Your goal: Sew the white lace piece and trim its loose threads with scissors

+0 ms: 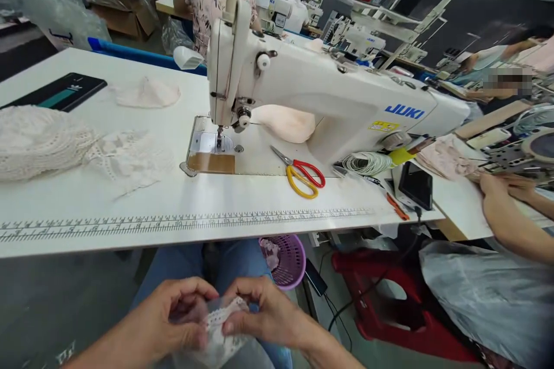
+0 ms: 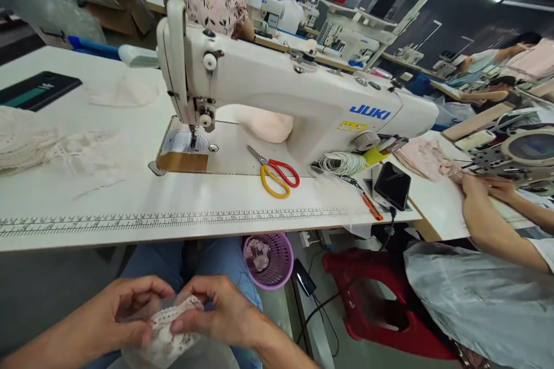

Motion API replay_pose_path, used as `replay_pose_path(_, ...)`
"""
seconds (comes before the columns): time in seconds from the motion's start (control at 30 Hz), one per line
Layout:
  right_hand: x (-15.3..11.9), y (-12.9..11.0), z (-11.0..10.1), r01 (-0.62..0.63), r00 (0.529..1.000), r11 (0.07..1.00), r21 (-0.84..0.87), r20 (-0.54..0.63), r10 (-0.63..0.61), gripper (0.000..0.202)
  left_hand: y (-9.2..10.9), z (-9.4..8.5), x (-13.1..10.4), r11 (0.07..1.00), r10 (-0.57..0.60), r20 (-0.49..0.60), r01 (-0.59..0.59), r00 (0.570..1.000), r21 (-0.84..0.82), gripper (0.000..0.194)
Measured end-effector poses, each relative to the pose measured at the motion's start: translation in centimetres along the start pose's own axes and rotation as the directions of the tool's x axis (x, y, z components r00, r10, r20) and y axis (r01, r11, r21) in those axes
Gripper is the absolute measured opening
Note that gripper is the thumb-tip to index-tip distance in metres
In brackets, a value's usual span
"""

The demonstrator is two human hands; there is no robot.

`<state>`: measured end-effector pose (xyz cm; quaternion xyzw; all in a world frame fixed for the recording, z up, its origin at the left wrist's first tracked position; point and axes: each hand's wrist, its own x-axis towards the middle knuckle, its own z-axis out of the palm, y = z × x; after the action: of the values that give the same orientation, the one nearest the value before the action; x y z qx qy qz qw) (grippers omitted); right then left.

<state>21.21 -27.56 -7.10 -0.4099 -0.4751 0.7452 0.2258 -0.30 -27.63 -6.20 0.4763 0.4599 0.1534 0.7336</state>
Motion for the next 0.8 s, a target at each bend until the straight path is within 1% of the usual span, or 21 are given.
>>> replay_pose_path(0.07,0.5,0.4,-0.4,-0.062,0.997,0.995,0.082,0.051,0.058,0.047,-1.0,-0.3,-0.2,0.999,-0.024,0.036,0.026,0.999,-0.033,0.045)
replay_pose_path(0.13,0.8,0.6,-0.8,-0.111,0.991,0.983,0.148,0.086,0.099,0.048,-1.6,-0.6,-0.3,0.998,-0.002,0.055,0.005,0.998,-0.058,0.043)
replay_pose_path(0.23,1.2,0.8,-1.1,-0.132,0.988,0.973,0.191,0.107,0.113,0.050,-1.7,-1.0,-0.4,0.997,0.074,0.112,-0.070,0.991,-0.035,0.040)
replay_pose_path(0.3,1.4,0.8,-1.1,-0.133,0.988,0.969,0.206,0.107,0.113,0.050,-1.4,-1.1,-0.5,0.998,0.063,0.131,-0.060,0.989,-0.031,0.036)
replay_pose_path(0.37,1.7,0.8,-1.1,-0.124,0.990,0.969,0.216,0.097,0.105,0.048,-0.9,-1.1,-0.6,0.998,0.026,0.096,-0.021,0.995,-0.051,0.030)
replay_pose_path(0.43,1.9,0.7,-1.2,-0.110,0.992,0.969,0.220,0.078,0.095,0.046,-0.7,-1.3,-0.7,0.999,0.023,0.038,-0.021,0.999,-0.048,0.023)
replay_pose_path(0.57,2.3,1.0,-1.5,-0.091,0.996,0.971,0.221,0.043,0.083,0.047,-1.1,-2.3,-0.9,0.999,0.025,-0.025,-0.024,0.999,0.045,0.009)
replay_pose_path(0.6,2.4,1.2,-1.5,-0.087,0.996,0.971,0.221,0.034,0.082,0.048,-1.3,-2.6,-1.0,0.999,0.014,-0.037,-0.012,0.999,0.045,0.008)
replay_pose_path(0.67,2.6,1.3,-1.6,-0.081,0.997,0.972,0.219,0.021,0.078,0.049,-1.6,-3.2,-1.1,1.000,0.004,-0.043,-0.005,0.999,-0.014,0.013)
replay_pose_path(0.8,3.2,1.2,-1.3,-0.084,0.996,0.974,0.209,0.007,0.085,0.052,-1.6,-3.6,-0.9,0.981,0.021,-0.001,-0.021,1.000,-0.191,0.033)
